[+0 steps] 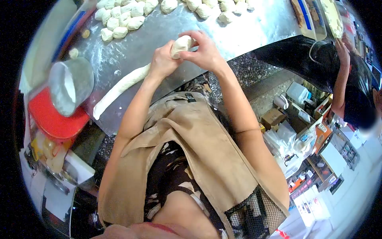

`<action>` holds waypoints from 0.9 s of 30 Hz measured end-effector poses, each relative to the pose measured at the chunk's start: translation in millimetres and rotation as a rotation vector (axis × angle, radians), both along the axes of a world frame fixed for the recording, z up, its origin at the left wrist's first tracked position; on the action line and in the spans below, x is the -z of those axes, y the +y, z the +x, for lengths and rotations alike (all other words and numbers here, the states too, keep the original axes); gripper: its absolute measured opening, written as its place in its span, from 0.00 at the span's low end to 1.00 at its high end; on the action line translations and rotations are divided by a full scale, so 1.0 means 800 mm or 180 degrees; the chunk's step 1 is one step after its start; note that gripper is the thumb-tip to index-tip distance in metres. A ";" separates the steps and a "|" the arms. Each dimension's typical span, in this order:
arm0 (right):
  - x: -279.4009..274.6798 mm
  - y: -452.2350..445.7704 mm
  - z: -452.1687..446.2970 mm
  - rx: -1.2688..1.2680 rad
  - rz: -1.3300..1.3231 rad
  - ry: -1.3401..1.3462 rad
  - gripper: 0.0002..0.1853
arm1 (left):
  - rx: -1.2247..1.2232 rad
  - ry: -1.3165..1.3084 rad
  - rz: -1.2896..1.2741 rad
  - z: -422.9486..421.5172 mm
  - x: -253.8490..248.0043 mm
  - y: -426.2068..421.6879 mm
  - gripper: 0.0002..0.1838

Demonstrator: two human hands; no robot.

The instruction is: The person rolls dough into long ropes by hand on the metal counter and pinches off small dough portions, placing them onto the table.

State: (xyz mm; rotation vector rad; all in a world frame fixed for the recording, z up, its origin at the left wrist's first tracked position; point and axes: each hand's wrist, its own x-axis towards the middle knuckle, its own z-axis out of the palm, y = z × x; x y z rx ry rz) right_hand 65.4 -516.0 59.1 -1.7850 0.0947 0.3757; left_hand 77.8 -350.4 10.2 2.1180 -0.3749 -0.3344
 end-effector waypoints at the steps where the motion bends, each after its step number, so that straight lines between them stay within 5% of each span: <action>1: -0.010 0.004 0.001 -0.0094 -0.0487 -0.0325 0.21 | -0.0055 -0.0075 0.0083 0.000 -0.001 -0.002 0.19; 2: -0.017 0.007 0.001 -0.0180 -0.0976 -0.0652 0.23 | -0.0045 -0.0075 0.0093 0.000 -0.002 -0.004 0.19; 6: -0.022 0.005 0.006 0.0040 -0.0379 -0.0745 0.21 | -0.0233 -0.0237 0.0051 0.003 -0.006 -0.005 0.17; 10: -0.007 0.035 0.011 -0.0415 -0.1549 -0.1683 0.15 | -0.0168 -0.0538 -0.0233 0.005 0.018 0.000 0.12; 13: 0.020 0.063 0.010 0.0627 -0.1582 -0.2130 0.08 | -0.0155 -0.0538 -0.0254 0.007 0.015 0.007 0.10; 17: 0.058 0.069 0.027 0.0770 -0.1436 -0.2031 0.08 | -0.0196 -0.0549 -0.0263 0.005 0.013 0.014 0.11; 20: 0.133 0.040 0.101 0.0762 -0.2888 -0.1398 0.16 | 0.0107 -0.0753 -0.0808 0.008 -0.020 0.016 0.12; 22: 0.158 0.010 0.126 0.0799 -0.2534 -0.1780 0.24 | 0.0112 -0.0628 -0.0790 0.003 -0.046 0.016 0.11; 25: 0.059 0.016 0.081 0.0511 -0.2669 -0.1314 0.37 | -0.0839 0.0988 -0.1162 0.018 -0.008 0.050 0.11; 27: 0.059 0.003 0.041 -0.0689 -0.2245 -0.0858 0.37 | -0.0845 0.0296 -0.1178 0.025 0.013 0.050 0.14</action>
